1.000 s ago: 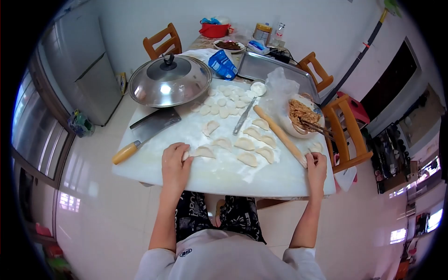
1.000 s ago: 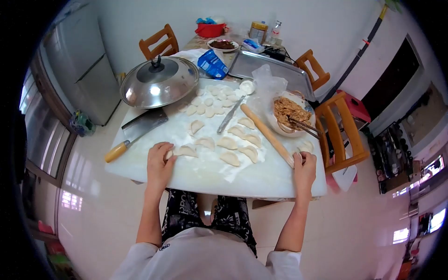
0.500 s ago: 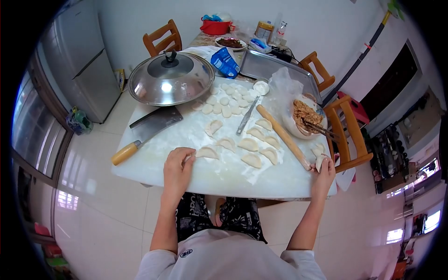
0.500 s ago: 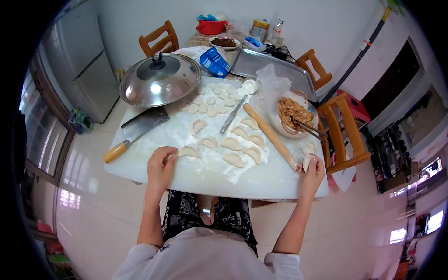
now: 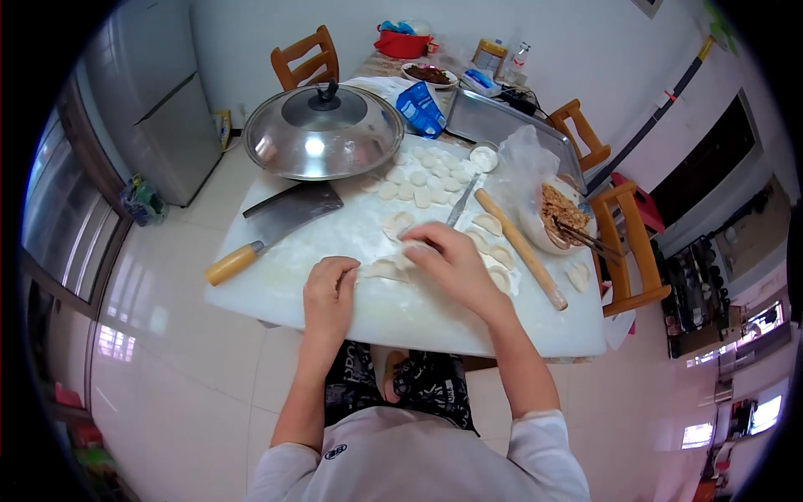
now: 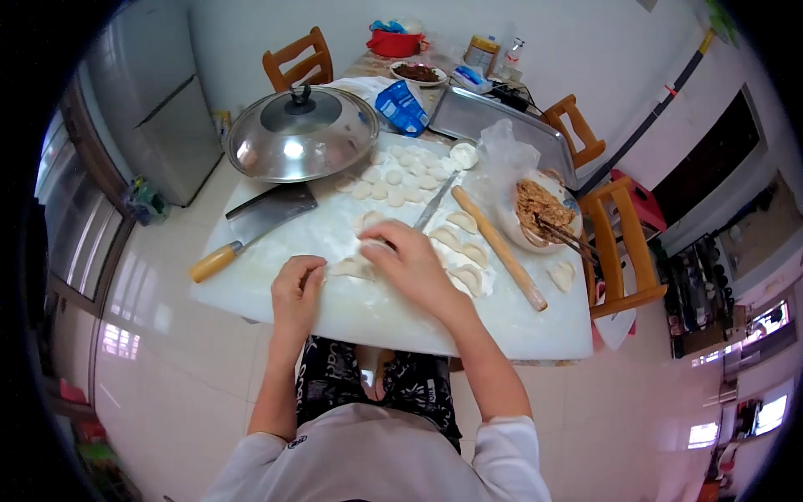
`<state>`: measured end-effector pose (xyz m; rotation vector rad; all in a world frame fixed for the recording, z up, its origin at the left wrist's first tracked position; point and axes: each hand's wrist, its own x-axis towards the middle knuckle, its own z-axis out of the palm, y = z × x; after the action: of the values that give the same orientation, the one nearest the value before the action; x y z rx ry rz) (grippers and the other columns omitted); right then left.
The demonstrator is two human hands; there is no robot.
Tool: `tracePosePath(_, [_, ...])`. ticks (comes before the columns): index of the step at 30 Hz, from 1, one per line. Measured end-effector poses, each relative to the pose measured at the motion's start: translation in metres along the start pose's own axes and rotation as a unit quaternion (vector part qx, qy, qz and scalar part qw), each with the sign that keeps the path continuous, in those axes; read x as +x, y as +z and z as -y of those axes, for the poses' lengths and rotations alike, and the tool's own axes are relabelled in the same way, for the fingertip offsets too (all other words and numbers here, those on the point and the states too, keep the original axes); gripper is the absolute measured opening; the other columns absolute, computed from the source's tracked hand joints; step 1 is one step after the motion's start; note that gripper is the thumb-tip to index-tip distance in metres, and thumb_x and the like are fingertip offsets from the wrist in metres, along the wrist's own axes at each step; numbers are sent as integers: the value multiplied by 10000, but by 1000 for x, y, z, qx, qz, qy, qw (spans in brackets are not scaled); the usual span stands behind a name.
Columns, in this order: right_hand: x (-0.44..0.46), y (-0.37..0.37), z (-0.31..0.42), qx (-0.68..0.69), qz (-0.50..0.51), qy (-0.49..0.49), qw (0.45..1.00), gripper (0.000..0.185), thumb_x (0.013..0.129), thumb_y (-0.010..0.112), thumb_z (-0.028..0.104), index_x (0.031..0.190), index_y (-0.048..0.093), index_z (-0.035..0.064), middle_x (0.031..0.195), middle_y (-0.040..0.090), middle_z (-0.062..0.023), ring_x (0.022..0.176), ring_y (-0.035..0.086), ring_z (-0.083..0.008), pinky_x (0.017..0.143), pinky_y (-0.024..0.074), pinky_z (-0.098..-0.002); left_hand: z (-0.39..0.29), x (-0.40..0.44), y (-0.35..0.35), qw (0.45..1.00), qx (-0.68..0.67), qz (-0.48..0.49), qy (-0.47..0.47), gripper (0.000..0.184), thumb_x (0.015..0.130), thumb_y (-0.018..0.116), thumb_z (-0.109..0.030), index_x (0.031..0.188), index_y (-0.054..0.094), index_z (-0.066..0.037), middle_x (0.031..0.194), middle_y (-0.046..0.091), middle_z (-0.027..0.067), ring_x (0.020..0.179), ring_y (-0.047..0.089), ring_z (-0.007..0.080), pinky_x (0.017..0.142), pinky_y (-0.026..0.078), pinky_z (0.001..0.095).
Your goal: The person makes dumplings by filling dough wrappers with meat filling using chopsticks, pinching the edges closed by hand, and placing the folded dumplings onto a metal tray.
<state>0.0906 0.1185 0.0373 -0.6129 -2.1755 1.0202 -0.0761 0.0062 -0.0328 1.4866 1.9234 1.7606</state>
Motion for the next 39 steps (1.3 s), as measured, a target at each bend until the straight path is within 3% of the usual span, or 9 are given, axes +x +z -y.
tracePosePath(3, [45,39,-10,16,1,-4,1000,228,845,626,136,1024,646,-5,963,643,-109,863,604,-194,756,479,-306,3,0,-1,1000,20,7,7,96,802,621,-1,898,630,2,910,634,133,854,596,307,760,478,363])
tracePosePath(9, [74,61,-30,-111,67,-3,992,219,843,618,146,995,648,-9,945,646,-145,854,616,-233,767,478,-322,2,0,-3,998,52,31,21,190,752,670,-22,937,626,-17,960,630,119,947,576,314,833,456,377])
tracePosePath(17, [49,-12,-46,-87,-67,49,993,231,868,600,136,1041,645,-11,970,667,-110,907,619,-204,830,486,-320,-3,-2,-6,995,75,37,47,274,721,686,6,990,638,-20,1053,621,125,1009,563,320,874,455,376])
tracePosePath(25, [36,-81,-93,-151,-86,157,972,258,864,607,130,1085,642,2,1001,677,-115,917,630,-184,833,494,-305,-2,-2,-7,995,79,56,30,253,739,665,18,988,636,-16,1035,622,127,1000,561,321,861,460,376])
tracePosePath(27, [37,-87,-100,-167,-105,134,971,257,829,629,125,1049,646,-6,973,673,-179,914,644,-272,827,494,-344,-2,-2,-7,995,80,61,22,251,738,665,19,985,635,-16,1029,622,127,993,560,321,859,459,375])
tracePosePath(31, [57,-99,-117,-196,-132,136,962,279,821,631,128,1070,643,3,1007,665,-196,944,639,-296,840,492,-355,-1,-1,-7,993,89,71,31,251,734,667,19,980,631,-15,1027,622,130,977,561,321,850,460,372])
tracePosePath(37, [111,-116,-154,-366,-116,86,919,281,826,571,94,1082,618,-15,1093,612,-225,999,613,-361,861,486,-414,-5,3,-6,992,102,65,44,274,720,678,25,985,634,-29,1033,623,123,999,566,310,836,470,371])
tracePosePath(39, [130,-115,-165,-473,-96,95,870,210,833,515,60,998,615,-21,1037,599,-222,958,617,-366,820,507,-425,-6,4,-5,994,82,68,17,294,704,691,34,984,636,-35,1038,622,118,998,570,306,815,477,370])
